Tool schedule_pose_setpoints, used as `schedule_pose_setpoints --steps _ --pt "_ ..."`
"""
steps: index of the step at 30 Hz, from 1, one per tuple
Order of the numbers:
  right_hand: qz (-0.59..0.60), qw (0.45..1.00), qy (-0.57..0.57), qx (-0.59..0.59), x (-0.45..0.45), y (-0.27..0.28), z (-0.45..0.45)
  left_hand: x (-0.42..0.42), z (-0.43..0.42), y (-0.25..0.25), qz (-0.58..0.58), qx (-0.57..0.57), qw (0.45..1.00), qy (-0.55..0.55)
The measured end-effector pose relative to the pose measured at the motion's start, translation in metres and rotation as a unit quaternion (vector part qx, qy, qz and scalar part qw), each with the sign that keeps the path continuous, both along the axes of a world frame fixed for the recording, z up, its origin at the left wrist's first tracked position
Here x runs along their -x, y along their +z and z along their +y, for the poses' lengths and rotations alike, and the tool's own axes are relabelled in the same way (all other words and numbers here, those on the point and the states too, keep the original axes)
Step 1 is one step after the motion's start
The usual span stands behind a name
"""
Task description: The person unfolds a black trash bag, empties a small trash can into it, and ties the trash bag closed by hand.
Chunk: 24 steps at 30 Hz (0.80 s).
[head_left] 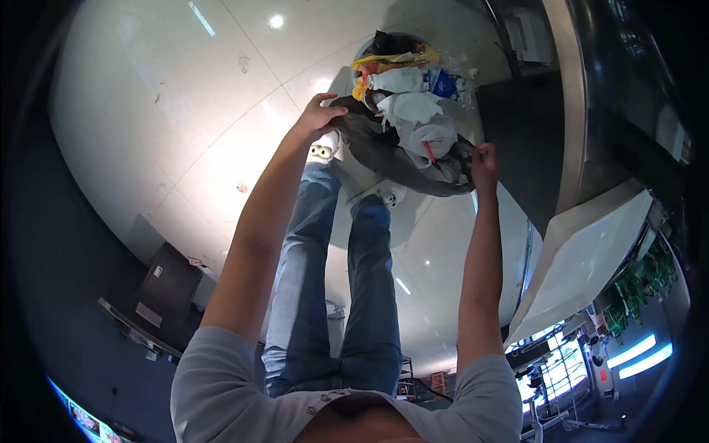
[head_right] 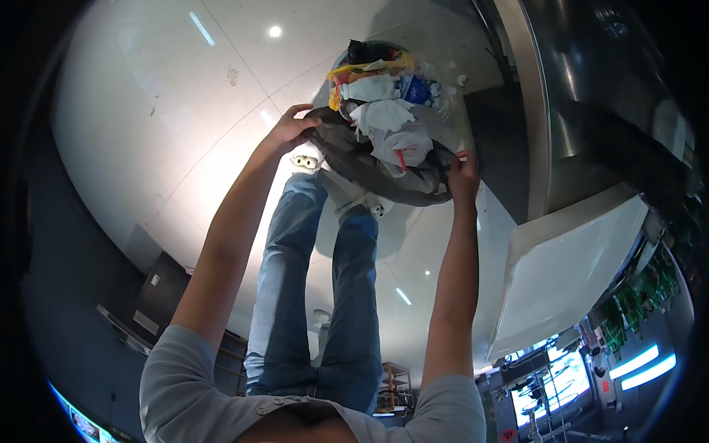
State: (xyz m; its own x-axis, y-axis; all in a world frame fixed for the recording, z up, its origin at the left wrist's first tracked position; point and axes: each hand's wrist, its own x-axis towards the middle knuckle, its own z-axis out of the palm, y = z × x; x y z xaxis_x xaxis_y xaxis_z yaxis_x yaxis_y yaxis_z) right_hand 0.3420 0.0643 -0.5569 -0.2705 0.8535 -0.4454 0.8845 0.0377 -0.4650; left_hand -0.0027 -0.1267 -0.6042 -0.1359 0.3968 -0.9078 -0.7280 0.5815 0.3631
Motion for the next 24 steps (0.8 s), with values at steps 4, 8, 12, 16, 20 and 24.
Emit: schedule_pose_setpoints --steps 4,8,12,16,20,24 --pt "-0.09 0.991 0.068 -0.076 0.018 0.03 0.014 0.007 0.008 0.009 0.067 -0.025 0.997 -0.002" --pt "0.078 0.976 -0.165 0.12 0.017 0.029 0.033 0.014 0.012 0.013 0.107 -0.129 0.986 -0.017" --pt "0.425 0.748 -0.426 0.28 0.054 0.07 0.028 0.029 0.014 0.026 -0.027 -0.201 0.979 0.022" --pt "0.547 0.737 -0.251 0.307 0.035 0.05 0.037 0.03 0.017 0.033 0.166 -0.241 0.95 -0.104" --pt "0.317 0.943 -0.102 0.012 0.069 0.051 0.034 0.035 0.018 0.037 0.32 -0.258 0.88 -0.238" --pt "0.226 0.962 -0.145 -0.052 0.084 0.035 0.053 0.048 0.03 0.025 0.182 -0.213 0.958 -0.066"
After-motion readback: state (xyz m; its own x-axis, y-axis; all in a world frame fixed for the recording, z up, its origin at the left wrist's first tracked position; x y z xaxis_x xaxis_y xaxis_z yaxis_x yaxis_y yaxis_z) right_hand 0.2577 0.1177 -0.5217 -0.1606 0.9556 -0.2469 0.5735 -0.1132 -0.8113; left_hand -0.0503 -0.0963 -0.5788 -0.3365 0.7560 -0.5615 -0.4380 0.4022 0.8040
